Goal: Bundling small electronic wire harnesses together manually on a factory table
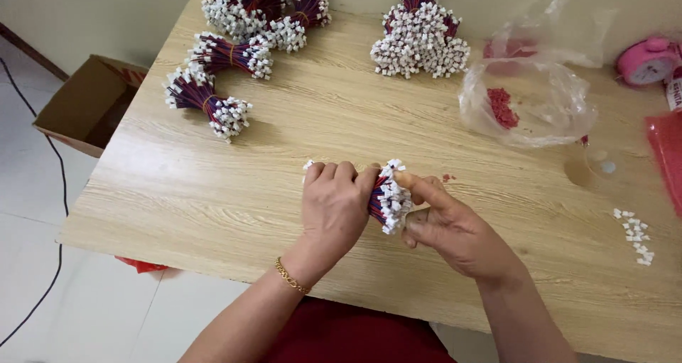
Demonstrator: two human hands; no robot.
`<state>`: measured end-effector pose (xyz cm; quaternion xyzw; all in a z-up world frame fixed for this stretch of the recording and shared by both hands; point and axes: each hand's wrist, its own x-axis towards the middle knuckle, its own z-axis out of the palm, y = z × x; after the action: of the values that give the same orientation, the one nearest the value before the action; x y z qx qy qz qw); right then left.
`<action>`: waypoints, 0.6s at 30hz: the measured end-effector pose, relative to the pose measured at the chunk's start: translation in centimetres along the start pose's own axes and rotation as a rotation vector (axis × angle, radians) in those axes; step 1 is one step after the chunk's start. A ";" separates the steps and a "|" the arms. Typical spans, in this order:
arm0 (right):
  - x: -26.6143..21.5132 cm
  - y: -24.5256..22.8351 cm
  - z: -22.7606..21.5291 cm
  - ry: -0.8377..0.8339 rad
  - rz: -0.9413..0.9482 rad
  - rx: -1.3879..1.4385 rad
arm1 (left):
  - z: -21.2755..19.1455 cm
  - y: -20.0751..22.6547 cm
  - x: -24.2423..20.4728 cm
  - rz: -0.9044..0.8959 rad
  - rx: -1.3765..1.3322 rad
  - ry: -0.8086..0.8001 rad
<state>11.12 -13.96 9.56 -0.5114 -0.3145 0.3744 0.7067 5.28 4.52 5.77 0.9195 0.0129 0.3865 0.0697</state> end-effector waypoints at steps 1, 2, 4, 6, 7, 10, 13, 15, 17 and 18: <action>0.0 -0.1 -0.1 -0.002 0.001 0.000 | 0.0 0.1 0.2 -0.002 0.001 0.000; 0.0 -0.3 -0.3 0.005 -0.012 0.002 | -0.1 0.2 0.4 0.005 0.041 -0.006; -0.1 -0.4 -0.5 0.010 -0.019 0.005 | 0.2 0.3 0.3 0.007 0.080 -0.016; -0.2 -0.5 -0.8 -0.004 0.036 -0.154 | 0.9 0.4 0.1 0.024 0.109 0.026; 0.0 -0.7 -0.2 -0.008 0.037 -0.153 | 1.6 0.1 -0.2 0.022 0.112 0.026; 0.4 -1.2 1.7 -0.038 0.065 -0.468 | 1.7 -0.4 0.4 -0.076 0.136 -0.223; 0.5 0.2 2.6 0.061 0.078 -0.815 | 0.5 -0.9 2.3 -0.320 0.074 -0.761; 1.1 2.6 1.7 0.128 -0.128 -1.099 | 2.7 -2.0 1.9 -0.494 -0.164 -0.767; 2.0 2.4 2.6 0.180 -0.158 -1.085 | 1.6 -1.8 2.3 -0.615 -0.338 -0.832; 2.4 2.3 2.9 0.235 -0.180 -1.069 | 1.1 -1.7 2.5 -0.732 -0.521 -0.900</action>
<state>9.44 -10.06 8.31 -0.8084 -0.4221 0.0412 0.4082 7.85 6.24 6.55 0.8810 0.2015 -0.0960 0.4172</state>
